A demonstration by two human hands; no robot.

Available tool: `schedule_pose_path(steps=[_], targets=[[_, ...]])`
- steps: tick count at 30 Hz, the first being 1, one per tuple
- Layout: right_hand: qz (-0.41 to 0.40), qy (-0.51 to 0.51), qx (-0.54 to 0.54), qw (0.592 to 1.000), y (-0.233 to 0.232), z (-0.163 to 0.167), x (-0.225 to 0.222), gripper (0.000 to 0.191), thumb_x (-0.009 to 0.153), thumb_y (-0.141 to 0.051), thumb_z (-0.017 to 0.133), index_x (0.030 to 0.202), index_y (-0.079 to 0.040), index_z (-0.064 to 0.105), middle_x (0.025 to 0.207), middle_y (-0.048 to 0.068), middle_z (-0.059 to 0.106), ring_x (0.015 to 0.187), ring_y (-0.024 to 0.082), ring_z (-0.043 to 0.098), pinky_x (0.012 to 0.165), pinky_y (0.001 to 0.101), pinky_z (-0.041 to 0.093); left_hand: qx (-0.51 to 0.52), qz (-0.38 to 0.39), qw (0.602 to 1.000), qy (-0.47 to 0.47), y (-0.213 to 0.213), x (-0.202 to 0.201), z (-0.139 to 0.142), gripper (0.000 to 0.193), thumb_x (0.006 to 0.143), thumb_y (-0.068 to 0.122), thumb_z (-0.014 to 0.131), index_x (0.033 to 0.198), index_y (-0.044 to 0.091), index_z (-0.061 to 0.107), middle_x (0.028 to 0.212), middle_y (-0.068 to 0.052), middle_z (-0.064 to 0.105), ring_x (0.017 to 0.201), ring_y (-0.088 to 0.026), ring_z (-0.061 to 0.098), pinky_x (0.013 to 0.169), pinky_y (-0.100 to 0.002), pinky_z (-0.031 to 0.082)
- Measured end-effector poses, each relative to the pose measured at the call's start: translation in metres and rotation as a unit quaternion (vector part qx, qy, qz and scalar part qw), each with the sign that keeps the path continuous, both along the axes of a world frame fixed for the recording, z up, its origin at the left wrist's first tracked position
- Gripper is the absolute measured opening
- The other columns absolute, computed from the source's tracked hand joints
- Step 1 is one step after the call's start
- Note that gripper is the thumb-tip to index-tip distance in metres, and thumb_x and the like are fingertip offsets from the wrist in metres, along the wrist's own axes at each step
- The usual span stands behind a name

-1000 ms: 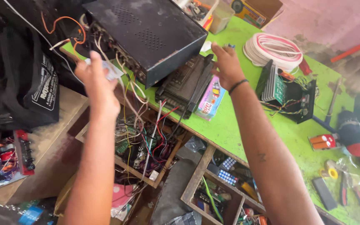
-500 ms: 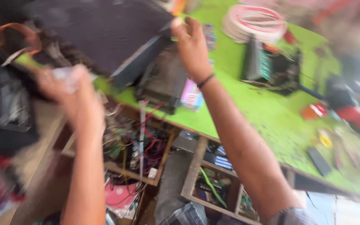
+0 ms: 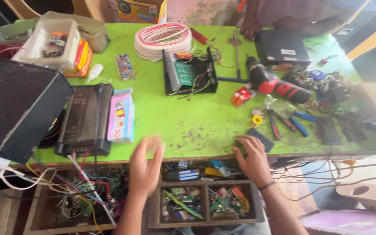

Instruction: The person handles a remote control, then opens a black electronics enclosure and removes the circuit board. They inspect the board and casing, then use a screwdriver to adjust components inside the enclosure. The person continues to manipulate the board and casing, repositioning internal components.

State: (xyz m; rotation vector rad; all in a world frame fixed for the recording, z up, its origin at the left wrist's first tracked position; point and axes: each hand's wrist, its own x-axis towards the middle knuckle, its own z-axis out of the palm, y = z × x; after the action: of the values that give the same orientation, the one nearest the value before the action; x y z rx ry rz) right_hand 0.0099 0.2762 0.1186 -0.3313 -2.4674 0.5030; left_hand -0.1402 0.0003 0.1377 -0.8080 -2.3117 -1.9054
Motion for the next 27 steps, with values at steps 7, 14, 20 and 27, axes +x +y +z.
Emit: schedule_pose_path(steps=[7,14,20,27], targets=[[0.033,0.023,-0.128,0.991,0.028,0.028,-0.022,0.026,0.087,-0.009,0.074,0.111,0.0,0.069,0.111,0.017,0.071,0.105,0.036,0.068,0.089,0.0422,0.054,-0.116,0.138,0.951,0.252,0.134,-0.122,0.059,0.056,0.103,0.029,0.067,0.142,-0.007,0.048,0.133,-0.032,0.06,0.12,-0.047,0.059,0.1,-0.051,0.046],[0.012,0.069,-0.171,0.983,0.0,-0.014,0.032,0.014,0.092,0.0,0.068,0.105,-0.004,0.07,0.106,0.011,0.075,0.095,0.027,0.073,0.082,0.0381,0.057,-0.279,0.138,0.939,0.149,0.126,-0.117,0.019,0.041,0.107,0.022,0.058,0.142,-0.001,0.058,0.1,-0.024,0.071,0.092,-0.042,0.068,0.081,-0.051,0.054],[0.214,-0.147,-0.103,0.96,-0.086,-0.047,0.099,0.04,0.069,-0.025,0.084,0.1,-0.006,0.069,0.093,0.009,0.069,0.087,0.031,0.066,0.079,0.043,0.05,-0.169,0.127,0.963,0.166,0.079,-0.066,-0.028,0.042,0.106,0.019,0.061,0.141,-0.004,0.055,0.112,-0.027,0.069,0.101,-0.043,0.066,0.086,-0.049,0.054],[0.121,-0.238,0.013,0.964,-0.097,-0.051,0.109,0.014,0.081,-0.02,0.072,0.092,-0.011,0.069,0.081,0.004,0.066,0.08,0.025,0.063,0.075,0.0413,0.045,-0.147,0.108,0.973,0.144,0.065,-0.037,-0.055,0.044,0.104,0.017,0.061,0.14,-0.007,0.053,0.114,-0.026,0.067,0.104,-0.042,0.065,0.09,-0.048,0.053]])
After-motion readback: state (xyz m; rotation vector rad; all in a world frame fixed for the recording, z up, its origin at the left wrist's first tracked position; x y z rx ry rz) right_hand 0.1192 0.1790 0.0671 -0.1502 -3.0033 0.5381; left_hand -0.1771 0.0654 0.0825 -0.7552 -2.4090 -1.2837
